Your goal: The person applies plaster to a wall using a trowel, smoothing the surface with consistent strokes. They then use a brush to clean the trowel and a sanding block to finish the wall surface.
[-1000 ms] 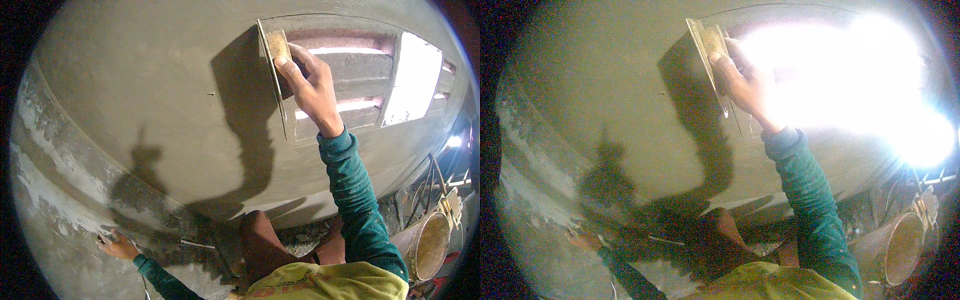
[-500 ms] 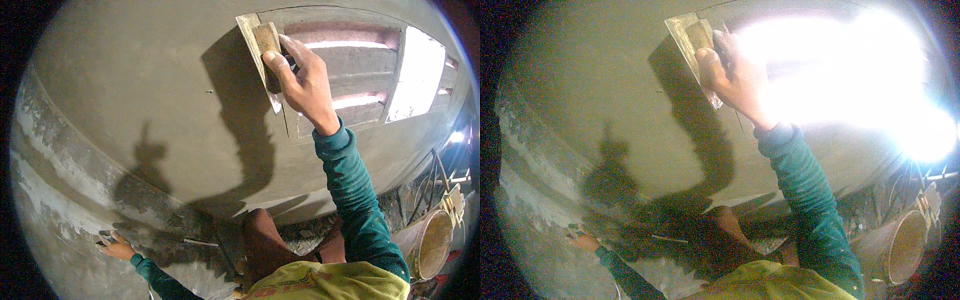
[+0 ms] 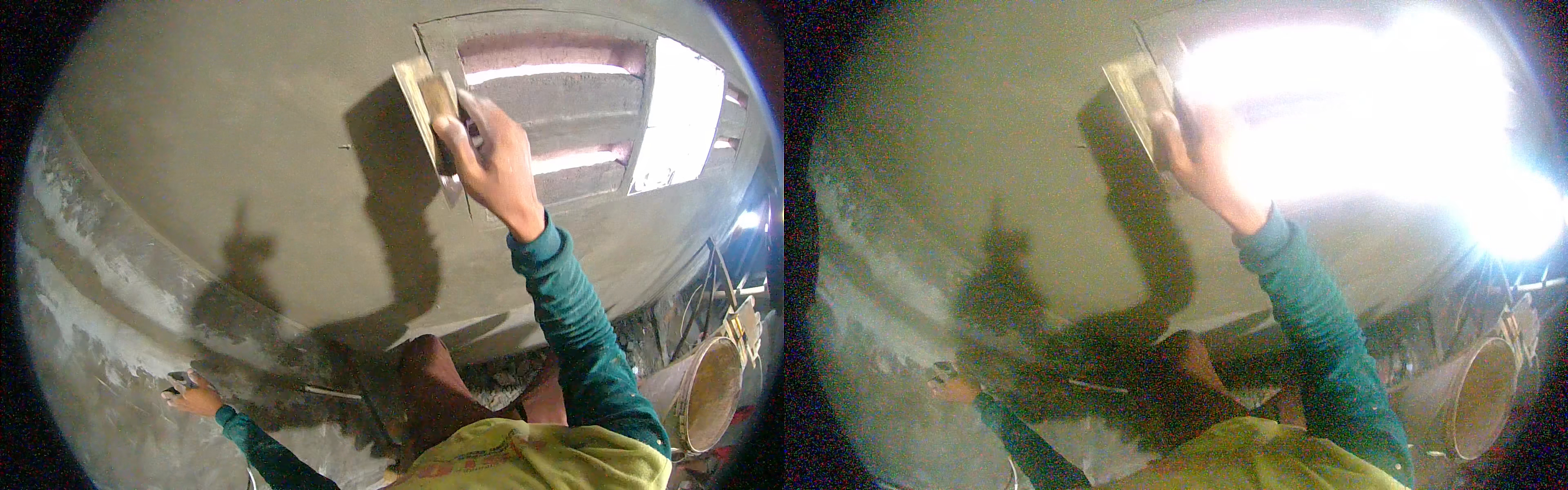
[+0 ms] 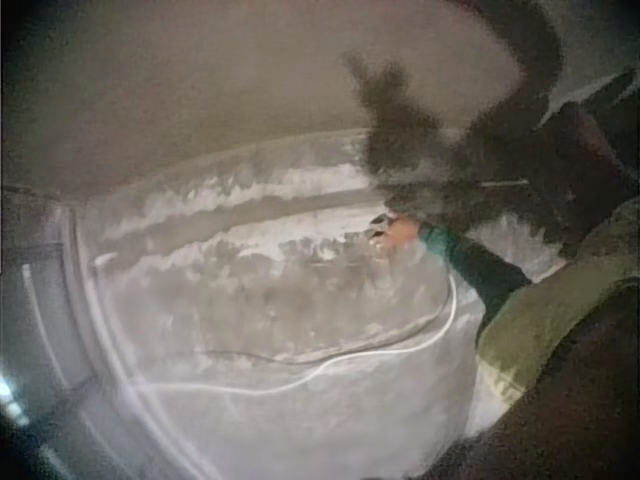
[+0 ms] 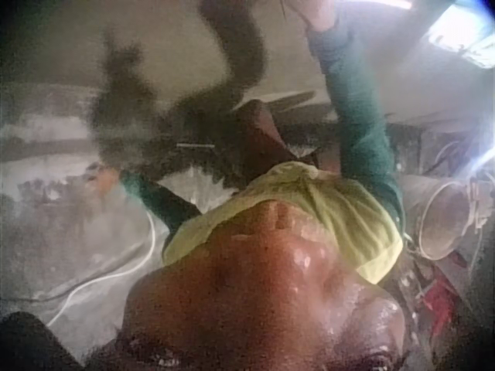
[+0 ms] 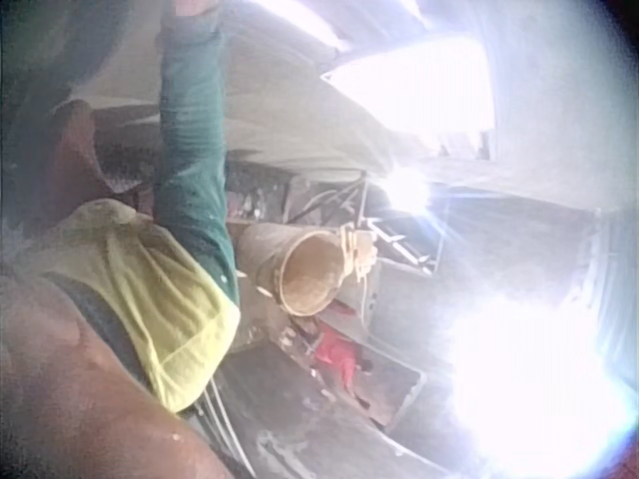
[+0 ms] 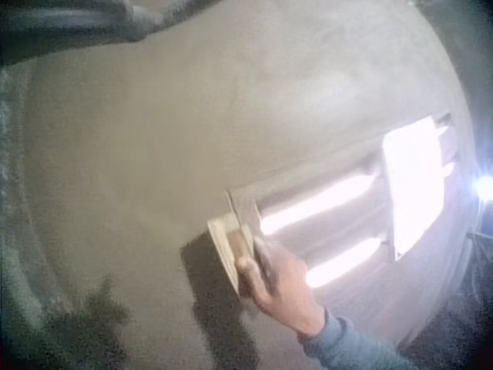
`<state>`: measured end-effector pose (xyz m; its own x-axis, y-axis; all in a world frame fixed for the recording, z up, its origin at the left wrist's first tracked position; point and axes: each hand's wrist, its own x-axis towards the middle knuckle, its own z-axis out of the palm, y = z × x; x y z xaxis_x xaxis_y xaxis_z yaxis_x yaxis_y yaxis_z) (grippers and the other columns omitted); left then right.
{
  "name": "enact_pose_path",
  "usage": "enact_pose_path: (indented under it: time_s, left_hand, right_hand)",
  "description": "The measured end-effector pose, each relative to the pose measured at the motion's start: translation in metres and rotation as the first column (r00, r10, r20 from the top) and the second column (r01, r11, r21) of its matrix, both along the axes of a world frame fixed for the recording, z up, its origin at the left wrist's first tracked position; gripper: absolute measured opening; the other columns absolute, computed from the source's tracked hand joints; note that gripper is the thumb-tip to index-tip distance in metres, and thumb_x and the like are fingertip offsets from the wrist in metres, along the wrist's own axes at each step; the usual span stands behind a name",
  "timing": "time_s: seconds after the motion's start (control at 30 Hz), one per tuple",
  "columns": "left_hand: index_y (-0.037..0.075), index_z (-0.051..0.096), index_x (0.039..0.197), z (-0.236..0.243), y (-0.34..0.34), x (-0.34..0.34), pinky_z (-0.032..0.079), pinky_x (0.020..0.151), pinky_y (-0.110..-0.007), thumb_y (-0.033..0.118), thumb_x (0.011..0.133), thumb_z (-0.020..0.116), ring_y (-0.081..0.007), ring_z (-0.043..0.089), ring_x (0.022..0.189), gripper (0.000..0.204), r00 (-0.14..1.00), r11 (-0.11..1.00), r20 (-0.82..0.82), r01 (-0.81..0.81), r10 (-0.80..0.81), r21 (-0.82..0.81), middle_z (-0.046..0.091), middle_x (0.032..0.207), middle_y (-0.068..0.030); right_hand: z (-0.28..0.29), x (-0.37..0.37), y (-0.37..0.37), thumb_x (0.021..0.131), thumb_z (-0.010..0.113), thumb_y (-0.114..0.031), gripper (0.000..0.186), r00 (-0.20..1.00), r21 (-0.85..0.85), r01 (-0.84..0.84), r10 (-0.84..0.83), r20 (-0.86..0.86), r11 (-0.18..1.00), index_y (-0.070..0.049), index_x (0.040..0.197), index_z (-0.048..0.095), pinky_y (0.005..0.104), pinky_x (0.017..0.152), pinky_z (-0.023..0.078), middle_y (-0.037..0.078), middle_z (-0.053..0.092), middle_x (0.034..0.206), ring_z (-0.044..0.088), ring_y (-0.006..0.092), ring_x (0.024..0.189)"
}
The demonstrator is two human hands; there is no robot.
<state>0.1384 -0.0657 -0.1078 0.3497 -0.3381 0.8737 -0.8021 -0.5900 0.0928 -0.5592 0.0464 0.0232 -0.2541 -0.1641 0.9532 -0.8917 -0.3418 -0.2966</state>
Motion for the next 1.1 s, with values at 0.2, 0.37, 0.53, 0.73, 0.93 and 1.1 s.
enact_pose_path:
  time_s: [0.2,0.37,0.53,0.73,0.93,1.1]
  left_hand:
    - [0.023,0.054,0.150,-0.002,0.002,-0.005,0.030,0.121,-0.055,0.055,0.095,0.066,-0.0463,0.029,0.150,0.065,0.995,0.985,-0.028,-0.092,0.097,0.146,0.029,0.164,-0.0251]
    - [0.023,0.054,0.150,-0.002,0.000,0.001,0.030,0.121,-0.055,0.060,0.095,0.063,-0.0464,0.028,0.151,0.067,0.995,0.982,-0.004,-0.101,0.103,0.162,0.027,0.165,-0.0256]
    - [0.020,0.055,0.149,0.000,0.003,-0.012,0.030,0.121,-0.055,0.063,0.096,0.060,-0.0468,0.030,0.149,0.068,0.998,0.994,-0.016,-0.059,0.061,0.090,0.030,0.164,-0.0261]
    - [0.006,0.058,0.144,0.011,-0.008,-0.026,0.033,0.119,-0.055,0.052,0.099,0.062,-0.0459,0.037,0.145,0.065,0.857,0.847,-0.028,0.503,-0.515,-0.170,0.041,0.157,-0.0275]
    - [0.001,0.062,0.137,0.050,0.010,-0.226,0.033,0.119,-0.050,0.034,0.100,0.064,-0.0412,0.042,0.144,0.050,0.475,0.484,-0.101,0.870,-0.874,-0.095,0.046,0.154,-0.0260]
    - [0.002,0.064,0.134,0.038,0.057,-0.313,0.036,0.117,-0.049,0.028,0.095,0.068,-0.0409,0.045,0.141,0.047,0.136,0.082,-0.210,0.965,-0.968,0.250,0.044,0.155,-0.0266]
  right_hand:
    - [0.015,0.007,0.009,0.098,0.068,-0.028,0.040,0.996,-0.037,-0.069,0.071,0.047,0.997,0.003,0.122,0.067,0.0360,0.072,0.054,0.019,0.070,0.093,0.068,0.0253,0.079]
    - [0.034,0.002,0.002,0.098,0.067,-0.031,0.042,0.996,-0.015,-0.040,0.041,0.085,0.999,0.004,0.122,0.068,0.0365,0.076,0.055,0.021,0.072,0.096,0.070,0.0255,0.081]
    - [0.035,-0.002,-0.001,0.097,0.068,-0.031,0.044,0.995,0.028,-0.045,0.043,0.090,0.999,0.005,0.122,0.068,0.0364,0.078,0.055,0.022,0.072,0.100,0.070,0.0264,0.084]
    - [0.035,-0.005,-0.010,0.098,0.066,-0.033,0.044,1.000,-0.055,0.015,-0.015,-0.010,0.998,0.005,0.122,0.067,0.0387,0.077,0.054,0.024,0.070,0.099,0.069,0.0326,0.083]
    - [0.025,0.002,0.002,0.098,0.067,-0.029,0.041,0.996,0.076,0.083,-0.083,0.008,0.994,0.004,0.122,0.067,0.0373,0.074,0.054,0.021,0.070,0.094,0.067,0.0319,0.079]
    - [-0.011,0.011,0.006,0.098,0.067,-0.027,0.039,0.996,-0.029,-0.043,0.045,0.075,0.999,0.003,0.123,0.067,0.0354,0.073,0.054,0.018,0.071,0.094,0.068,0.0242,0.080]
